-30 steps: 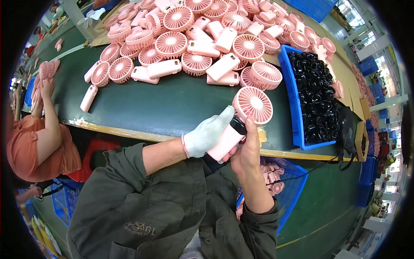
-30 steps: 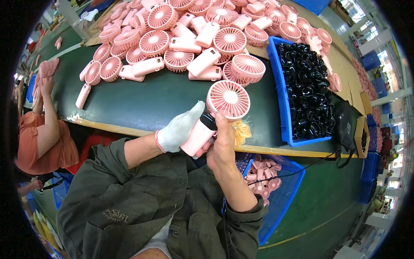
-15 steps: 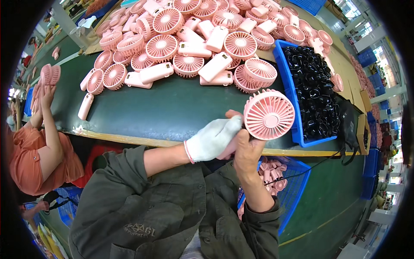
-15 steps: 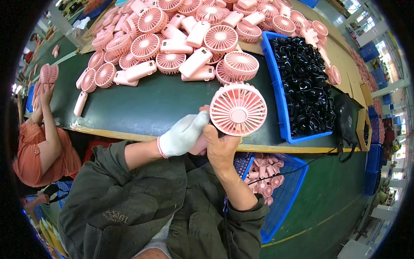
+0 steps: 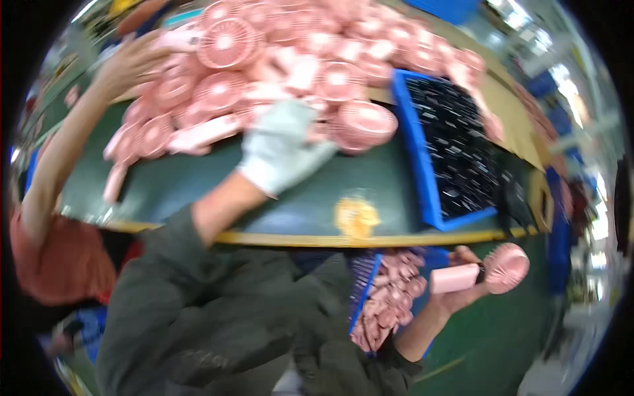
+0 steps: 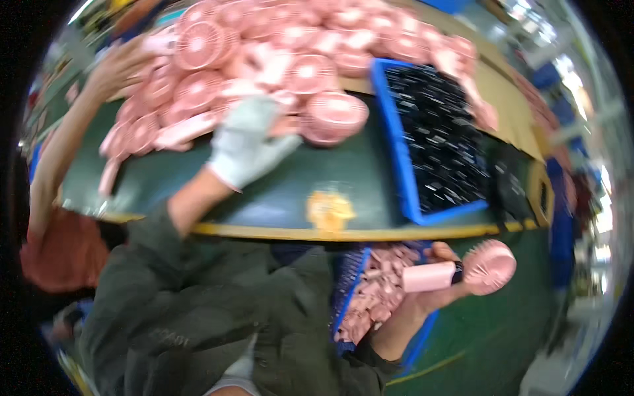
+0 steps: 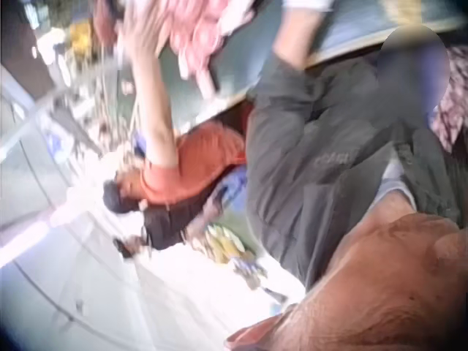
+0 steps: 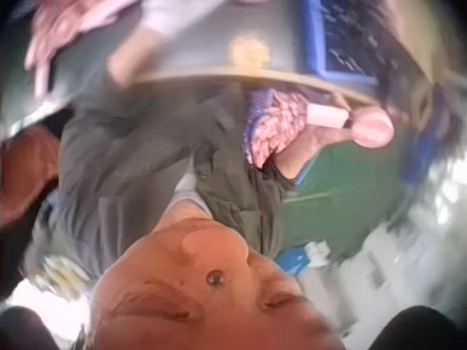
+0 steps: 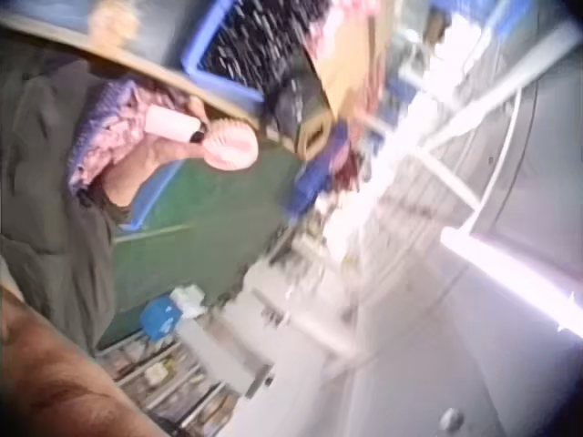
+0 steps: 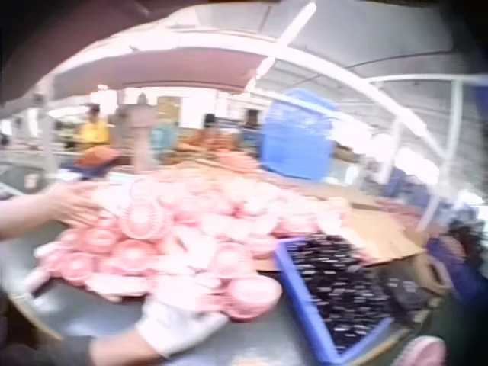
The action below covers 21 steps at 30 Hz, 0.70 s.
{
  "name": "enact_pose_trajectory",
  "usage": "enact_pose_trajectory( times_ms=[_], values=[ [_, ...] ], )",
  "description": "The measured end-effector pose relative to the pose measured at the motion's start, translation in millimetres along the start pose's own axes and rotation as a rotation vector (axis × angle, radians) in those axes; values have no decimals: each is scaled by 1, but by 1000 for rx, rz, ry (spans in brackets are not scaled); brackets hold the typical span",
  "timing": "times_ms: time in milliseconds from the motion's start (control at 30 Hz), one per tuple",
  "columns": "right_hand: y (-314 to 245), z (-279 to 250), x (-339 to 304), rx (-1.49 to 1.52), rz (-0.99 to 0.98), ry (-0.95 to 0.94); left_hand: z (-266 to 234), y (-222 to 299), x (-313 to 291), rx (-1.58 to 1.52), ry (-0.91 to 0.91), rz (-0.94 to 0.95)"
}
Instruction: The person assembles portable fans by picking up fan parts and base components, attaching the pieces together by hand, and placing the assembled fans into a blue basket.
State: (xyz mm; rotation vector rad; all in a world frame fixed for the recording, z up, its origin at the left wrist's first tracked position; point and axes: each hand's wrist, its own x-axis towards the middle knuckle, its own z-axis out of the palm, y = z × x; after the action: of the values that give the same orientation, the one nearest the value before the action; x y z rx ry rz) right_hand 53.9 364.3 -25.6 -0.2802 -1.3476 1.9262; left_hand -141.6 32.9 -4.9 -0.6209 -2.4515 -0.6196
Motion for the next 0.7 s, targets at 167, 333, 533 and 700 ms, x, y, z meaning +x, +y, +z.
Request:
enact_pose_trajectory(
  times_ms=[167,333,533,700],
  values=[
    [30,-112,-28,118,266,486,0,-22,31,124,-347,-147],
    [96,-228,-117,403,553,869,20,-23,51,-108,-401,-374],
    [78,-200,-116,-215,403,659,-11,-32,13,-338,-338,-128],
    [-9,-16,-5,-763,-102,41,-28,-20,-39,-193,-382,69]
  ],
)
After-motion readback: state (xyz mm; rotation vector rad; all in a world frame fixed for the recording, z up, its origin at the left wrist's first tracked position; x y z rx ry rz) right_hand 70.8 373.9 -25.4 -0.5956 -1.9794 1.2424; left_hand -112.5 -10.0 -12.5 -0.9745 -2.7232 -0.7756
